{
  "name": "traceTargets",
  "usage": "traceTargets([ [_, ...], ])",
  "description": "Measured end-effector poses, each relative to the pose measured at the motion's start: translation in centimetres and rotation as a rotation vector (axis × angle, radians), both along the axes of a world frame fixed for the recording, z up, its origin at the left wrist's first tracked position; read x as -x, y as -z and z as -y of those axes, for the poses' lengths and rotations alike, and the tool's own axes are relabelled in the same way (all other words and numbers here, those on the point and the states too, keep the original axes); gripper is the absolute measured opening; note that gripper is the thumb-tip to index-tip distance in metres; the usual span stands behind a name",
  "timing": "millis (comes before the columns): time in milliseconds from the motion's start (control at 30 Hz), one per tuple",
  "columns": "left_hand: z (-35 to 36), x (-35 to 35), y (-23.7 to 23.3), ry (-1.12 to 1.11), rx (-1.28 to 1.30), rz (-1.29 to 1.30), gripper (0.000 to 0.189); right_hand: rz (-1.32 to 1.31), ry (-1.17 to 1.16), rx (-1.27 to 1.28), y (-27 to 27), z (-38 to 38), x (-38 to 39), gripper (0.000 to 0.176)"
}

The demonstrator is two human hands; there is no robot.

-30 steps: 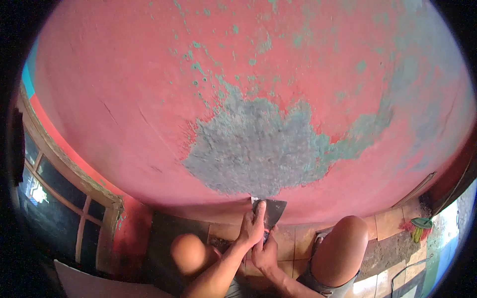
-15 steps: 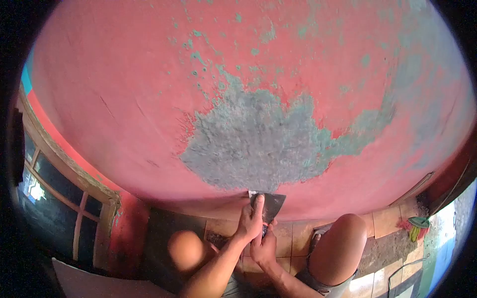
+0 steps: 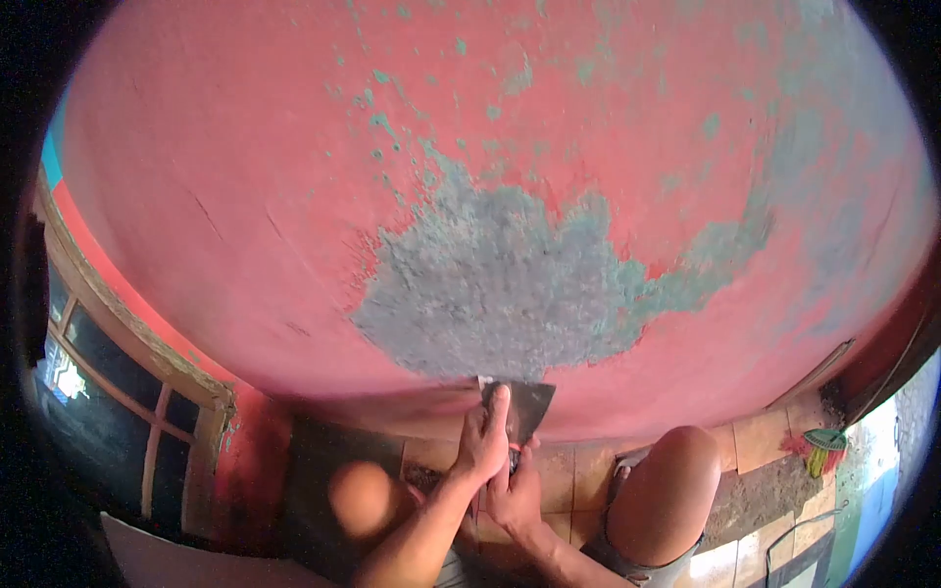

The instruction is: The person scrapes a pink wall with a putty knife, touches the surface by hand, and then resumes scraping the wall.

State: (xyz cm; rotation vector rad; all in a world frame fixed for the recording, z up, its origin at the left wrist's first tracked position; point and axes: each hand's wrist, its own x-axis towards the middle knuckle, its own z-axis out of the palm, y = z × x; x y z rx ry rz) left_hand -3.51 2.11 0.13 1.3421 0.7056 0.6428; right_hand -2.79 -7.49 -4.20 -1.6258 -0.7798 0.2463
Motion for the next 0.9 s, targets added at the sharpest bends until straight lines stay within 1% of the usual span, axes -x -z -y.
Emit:
traceTargets([
  [33,0.6,-0.2,-1.9,0.000,0.051,-0.003,0.057,-0.192,-0.098,0.088,-0.3,0.5,-0.1,0.032],
  [67,0.7,-0.1,-1.1,-0.012,-0.024,-0.054,0.057,-0.372,-0.196,0.164,-0.7,0.6,-0.3,0.031],
  [100,0.5,0.0,0.4,-0.026,-0.111,-0.098,0.057,-0.492,-0.153,0.082,-0.8,0.6,0.3,0.032],
  [133,0.1,0.1,1.8,-0.040,-0.202,-0.142,0.057,-0.415,-0.147,0.047,-0.7,0.6,0.6,0.031],
  [167,-0.3,0.4,2.9,0.002,-0.140,-0.180,0.057,-0.338,-0.137,0.012,-0.5,0.6,0.8,0.031],
  [233,0.5,0.4,0.8,-0.007,-0.067,-0.143,0.058,-0.333,-0.092,-0.038,-1.1,0.6,1.0,0.031],
  [300,0.6,0.5,0.5,0.019,0.044,-0.132,0.060,-0.345,-0.039,-0.076,-1.2,0.5,1.2,0.033],
  [367,0.3,0.7,2.2,0.004,-0.061,-0.171,0.061,-0.200,-0.039,-0.036,-1.3,0.6,1.0,0.034],
  [400,-0.2,0.4,2.2,-0.001,-0.131,-0.178,0.061,-0.128,-0.035,-0.017,-1.3,0.7,0.8,0.035],
  [433,0.3,0.4,0.4,-0.025,-0.190,-0.198,0.062,0.008,-0.014,-0.059,-0.4,0.5,0.8,0.035],
  [533,0.2,0.3,0.4,-0.037,-0.146,-0.156,0.061,0.144,0.039,-0.069,0.8,-0.6,0.0,0.034],
  [567,-0.1,0.2,0.7,-0.015,-0.118,-0.105,0.059,-0.016,-0.008,-0.049,0.9,-0.4,0.2,0.035],
  [633,0.0,0.2,0.4,0.014,-0.017,-0.059,0.057,-0.347,-0.118,0.034,-1.5,0.2,0.1,0.035],
  [667,0.1,-0.1,0.3,0.024,0.037,-0.048,0.057,-0.282,-0.097,0.008,-1.6,0.2,0.2,0.035],
  [767,-0.5,0.1,2.7,0.008,-0.072,-0.109,0.058,-0.035,-0.042,-0.030,-0.7,-0.1,0.3,0.036],
  [800,-0.5,0.0,1.9,0.012,-0.040,-0.082,0.058,0.053,-0.017,-0.032,-0.2,-0.2,0.3,0.037],
  [867,0.1,0.2,-1.1,0.002,0.016,-0.054,0.059,0.011,-0.014,0.022,0.3,0.1,0.5,0.037],
  [900,0.4,0.2,-2.7,-0.014,0.033,-0.048,0.060,-0.158,-0.041,0.021,0.5,0.2,0.9,0.038],
])
